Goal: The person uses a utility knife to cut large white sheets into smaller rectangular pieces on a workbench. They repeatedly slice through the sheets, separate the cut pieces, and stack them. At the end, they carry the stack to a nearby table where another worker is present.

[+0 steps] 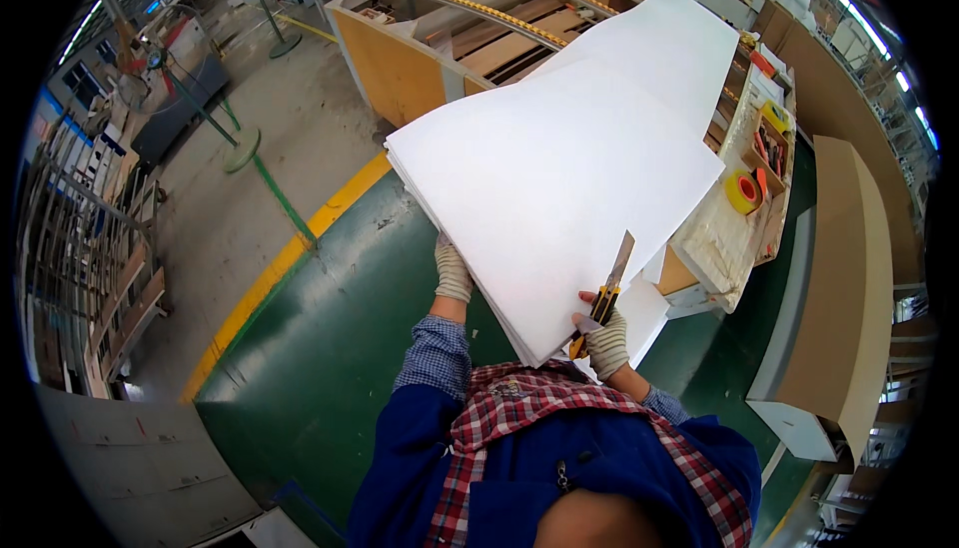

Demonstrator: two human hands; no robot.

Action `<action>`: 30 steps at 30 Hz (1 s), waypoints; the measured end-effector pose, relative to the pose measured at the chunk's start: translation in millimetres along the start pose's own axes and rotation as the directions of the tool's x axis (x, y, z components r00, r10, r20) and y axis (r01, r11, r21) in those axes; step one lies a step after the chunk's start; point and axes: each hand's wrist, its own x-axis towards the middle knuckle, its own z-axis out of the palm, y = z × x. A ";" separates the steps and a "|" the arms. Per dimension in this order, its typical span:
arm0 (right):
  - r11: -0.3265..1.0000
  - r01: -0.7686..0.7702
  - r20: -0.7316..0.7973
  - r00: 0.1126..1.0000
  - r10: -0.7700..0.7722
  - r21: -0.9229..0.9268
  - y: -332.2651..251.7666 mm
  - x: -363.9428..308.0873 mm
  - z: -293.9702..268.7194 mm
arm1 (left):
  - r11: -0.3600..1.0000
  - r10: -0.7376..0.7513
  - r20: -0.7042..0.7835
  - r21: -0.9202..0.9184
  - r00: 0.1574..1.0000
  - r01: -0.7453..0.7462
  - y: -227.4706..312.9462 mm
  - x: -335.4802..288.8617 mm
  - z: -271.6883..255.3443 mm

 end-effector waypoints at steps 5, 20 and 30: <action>1.000 0.004 0.002 1.000 -0.004 -0.025 12.2 5.5 -4.1 | 0.970 -0.084 0.059 -0.223 0.995 0.095 20.7 -15.1 14.0; 0.638 0.035 0.277 0.918 0.284 -0.770 -77.9 47.3 -42.6 | 0.988 -0.149 -0.022 -0.052 0.989 0.147 20.5 -26.8 -14.1; 0.359 0.489 0.420 0.871 -0.255 -0.795 -87.5 260.5 134.6 | 0.984 -0.176 -0.088 -0.025 0.980 0.174 7.7 -32.2 -21.8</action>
